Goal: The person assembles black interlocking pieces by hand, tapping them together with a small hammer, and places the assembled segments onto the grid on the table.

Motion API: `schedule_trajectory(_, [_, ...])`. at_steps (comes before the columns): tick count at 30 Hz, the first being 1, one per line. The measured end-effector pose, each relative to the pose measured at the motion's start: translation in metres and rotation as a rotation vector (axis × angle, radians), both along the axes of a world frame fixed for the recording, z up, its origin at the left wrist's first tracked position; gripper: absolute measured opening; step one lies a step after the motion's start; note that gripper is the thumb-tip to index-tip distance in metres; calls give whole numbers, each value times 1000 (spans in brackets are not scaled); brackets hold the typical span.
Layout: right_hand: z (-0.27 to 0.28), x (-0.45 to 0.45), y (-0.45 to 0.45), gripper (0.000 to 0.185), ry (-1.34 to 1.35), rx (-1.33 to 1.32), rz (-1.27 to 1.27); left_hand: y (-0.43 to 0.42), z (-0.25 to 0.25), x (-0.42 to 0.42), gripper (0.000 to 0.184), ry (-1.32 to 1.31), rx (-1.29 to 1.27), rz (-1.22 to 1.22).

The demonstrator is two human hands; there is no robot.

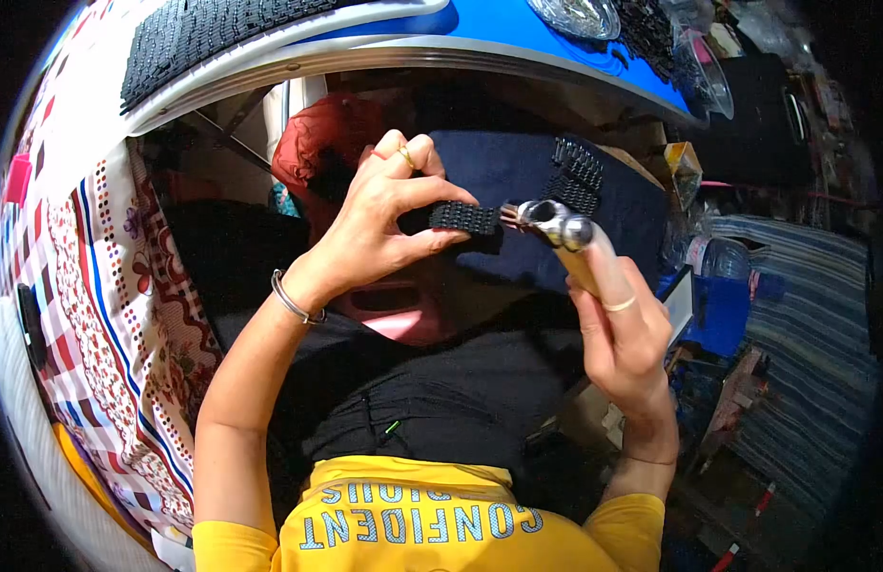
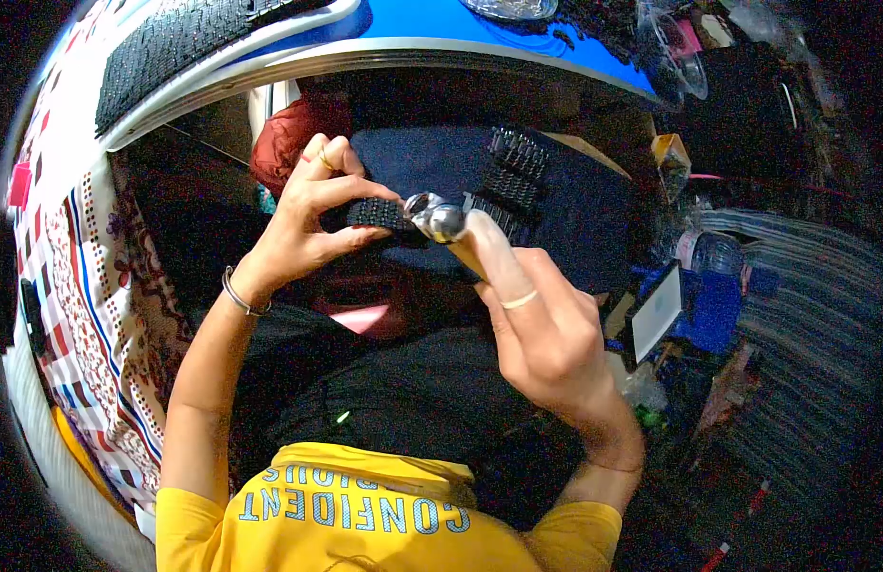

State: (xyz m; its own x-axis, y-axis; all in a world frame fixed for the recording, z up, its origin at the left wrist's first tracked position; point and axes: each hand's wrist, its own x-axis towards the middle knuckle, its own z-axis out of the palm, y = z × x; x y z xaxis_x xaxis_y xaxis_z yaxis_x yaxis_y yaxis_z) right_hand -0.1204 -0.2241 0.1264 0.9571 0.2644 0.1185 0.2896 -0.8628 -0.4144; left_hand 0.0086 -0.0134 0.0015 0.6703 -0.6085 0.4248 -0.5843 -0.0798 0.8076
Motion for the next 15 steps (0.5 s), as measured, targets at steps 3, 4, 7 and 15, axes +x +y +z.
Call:
schedule_trajectory(3, [-2,4,1,51,74,-26,-6,-1,1,1,27,3,-1,-2])
schedule_trajectory(4, [-2,5,1,51,70,-28,-5,-1,2,1,27,-1,-3,0])
schedule_trajectory(7, [1,5,0,53,-17,-48,-29,-1,1,0,26,4,-1,3])
schedule_trajectory(15, [2,12,2,55,17,-1,-29,0,0,0,25,23,7,-3])
